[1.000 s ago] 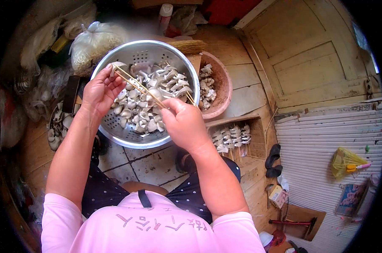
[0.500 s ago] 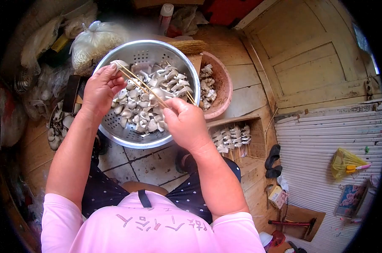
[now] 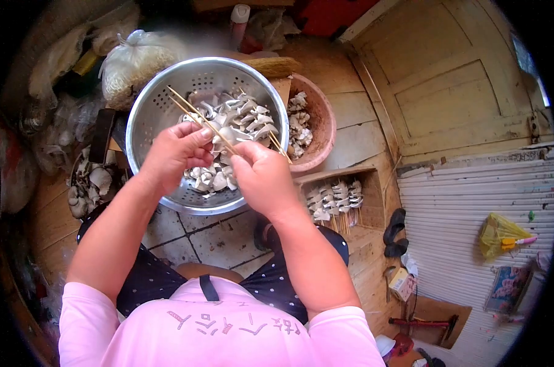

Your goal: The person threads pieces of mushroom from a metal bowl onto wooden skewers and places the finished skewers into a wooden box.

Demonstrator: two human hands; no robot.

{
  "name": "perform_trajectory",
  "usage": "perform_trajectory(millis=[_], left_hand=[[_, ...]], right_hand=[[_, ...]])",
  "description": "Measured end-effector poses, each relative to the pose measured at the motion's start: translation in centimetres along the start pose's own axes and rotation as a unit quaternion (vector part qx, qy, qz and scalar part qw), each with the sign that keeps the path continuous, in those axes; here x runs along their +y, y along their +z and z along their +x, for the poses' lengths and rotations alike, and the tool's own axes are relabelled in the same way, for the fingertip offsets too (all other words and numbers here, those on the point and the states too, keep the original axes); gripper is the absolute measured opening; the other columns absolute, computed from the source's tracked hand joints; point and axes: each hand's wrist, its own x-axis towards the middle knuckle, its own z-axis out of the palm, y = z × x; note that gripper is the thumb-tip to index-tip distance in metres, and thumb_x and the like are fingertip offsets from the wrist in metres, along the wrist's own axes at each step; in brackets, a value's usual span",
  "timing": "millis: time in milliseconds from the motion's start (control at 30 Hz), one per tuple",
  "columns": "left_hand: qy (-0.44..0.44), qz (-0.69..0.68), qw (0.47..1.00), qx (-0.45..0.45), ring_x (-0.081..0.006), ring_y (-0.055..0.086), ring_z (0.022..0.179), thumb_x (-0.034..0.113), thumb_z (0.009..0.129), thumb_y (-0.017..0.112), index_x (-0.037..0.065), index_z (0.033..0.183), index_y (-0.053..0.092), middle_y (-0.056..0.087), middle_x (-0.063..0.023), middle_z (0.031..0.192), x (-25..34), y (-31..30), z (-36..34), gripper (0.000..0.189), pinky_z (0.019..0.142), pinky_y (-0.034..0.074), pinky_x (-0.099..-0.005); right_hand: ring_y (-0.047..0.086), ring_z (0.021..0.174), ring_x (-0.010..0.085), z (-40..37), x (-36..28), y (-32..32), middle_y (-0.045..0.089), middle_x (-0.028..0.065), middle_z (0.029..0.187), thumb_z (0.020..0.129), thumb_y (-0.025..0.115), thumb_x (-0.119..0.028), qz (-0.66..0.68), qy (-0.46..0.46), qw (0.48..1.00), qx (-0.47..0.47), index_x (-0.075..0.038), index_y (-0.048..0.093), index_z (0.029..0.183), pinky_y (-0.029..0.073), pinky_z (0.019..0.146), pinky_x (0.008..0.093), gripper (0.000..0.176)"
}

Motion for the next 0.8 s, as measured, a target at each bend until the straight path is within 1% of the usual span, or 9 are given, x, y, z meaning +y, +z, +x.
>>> perform_trajectory(millis=[267,333,400,500,533,600,633,733,800], left_hand=[[0.009,-0.028,1.0,0.005,-0.012,0.062,0.067,0.024,0.093,0.063,0.003,0.098,0.061,0.063,-0.0049,0.082,0.2,-0.1,0.1,0.021,0.063,0.054,-0.0243],[0.018,-0.057,0.998,0.036,-0.0117,0.062,0.068,0.025,0.093,0.061,0.003,0.1,0.06,0.063,-0.0048,0.082,1.0,-0.2,0.0,0.023,0.064,0.054,-0.0247],[0.025,-0.034,0.997,0.067,-0.0122,0.062,0.067,0.025,0.093,0.06,0.003,0.1,0.061,0.063,-0.0046,0.083,1.2,-1.4,0.9,0.023,0.063,0.053,-0.0254],[0.024,0.181,0.98,0.074,-0.0193,0.066,0.073,0.021,0.087,0.062,0.003,0.095,0.066,0.067,-0.0097,0.082,0.1,-3.2,2.2,0.021,0.065,0.052,-0.0304],[0.024,0.181,0.98,0.074,-0.0193,0.066,0.073,0.021,0.087,0.062,0.003,0.095,0.066,0.067,-0.0097,0.082,-0.5,-3.3,2.5,0.021,0.065,0.052,-0.0304],[0.01,0.49,0.872,0.016,-0.0248,0.068,0.079,0.02,0.084,0.062,0.004,0.093,0.07,0.07,-0.0133,0.087,-1.7,-3.3,2.7,0.02,0.074,0.053,-0.0364],[0.015,0.552,0.834,-0.018,-0.0291,0.068,0.087,0.019,0.081,0.062,0.006,0.094,0.072,0.07,-0.0159,0.094,-2.4,-3.1,2.5,0.02,0.082,0.052,-0.0394],[-0.033,0.703,0.705,-0.085,-0.0298,0.068,0.087,0.018,0.076,0.064,0.007,0.091,0.073,0.07,-0.0157,0.095,-3.5,-1.8,1.4,0.02,0.084,0.053,-0.0404],[-0.036,0.723,0.685,-0.082,-0.0304,0.067,0.088,0.019,0.074,0.066,0.006,0.091,0.073,0.07,-0.0164,0.095,-5.6,-2.3,2.0,0.022,0.084,0.053,-0.0401]], right_hand=[[0.056,0.069,0.006,0.4,-0.3,-0.1,0.062,0.0006,0.078,0.091,0.058,-0.007,0.014,-0.007,1.0,-0.001,0.003,0.065,0.097,0.046,0.063,0.0217,0.013],[0.056,0.069,0.0055,0.3,-1.2,-0.4,0.062,-0.0002,0.078,0.091,0.057,-0.007,0.104,0.038,0.994,0.006,0.002,0.065,0.097,0.046,0.063,0.021,0.013],[0.056,0.069,0.0051,0.6,-0.4,-1.0,0.062,-0.0009,0.077,0.092,0.057,-0.007,0.049,0.013,0.999,0.014,0.002,0.065,0.097,0.046,0.063,0.0204,0.013],[0.056,0.069,0.0052,0.6,-0.1,-1.2,0.062,-0.0009,0.078,0.092,0.057,-0.007,0.029,0.0,0.999,0.022,0.001,0.065,0.098,0.047,0.063,0.0206,0.013],[0.056,0.069,0.0052,0.5,-0.1,-1.1,0.062,-0.0009,0.078,0.092,0.057,-0.007,0.03,0.001,0.999,0.022,0.001,0.065,0.098,0.047,0.063,0.0206,0.013],[0.056,0.069,0.0054,0.3,-0.1,-0.5,0.062,-0.0005,0.078,0.092,0.057,-0.006,0.034,-0.005,0.999,0.019,0.002,0.064,0.098,0.047,0.064,0.021,0.012],[0.056,0.069,0.0054,0.2,-0.2,-0.4,0.062,-0.0005,0.078,0.092,0.057,-0.006,0.034,-0.004,0.999,0.02,0.002,0.064,0.098,0.047,0.064,0.021,0.012],[0.056,0.069,0.0057,0.0,-0.4,-0.3,0.062,0.0,0.078,0.091,0.057,-0.005,0.03,-0.003,0.999,0.013,0.003,0.064,0.098,0.047,0.064,0.0216,0.012],[0.056,0.07,0.0057,0.0,-0.3,-0.4,0.061,0.0001,0.078,0.091,0.057,-0.006,0.04,-0.004,0.999,0.007,0.003,0.063,0.098,0.047,0.064,0.0216,0.013]])
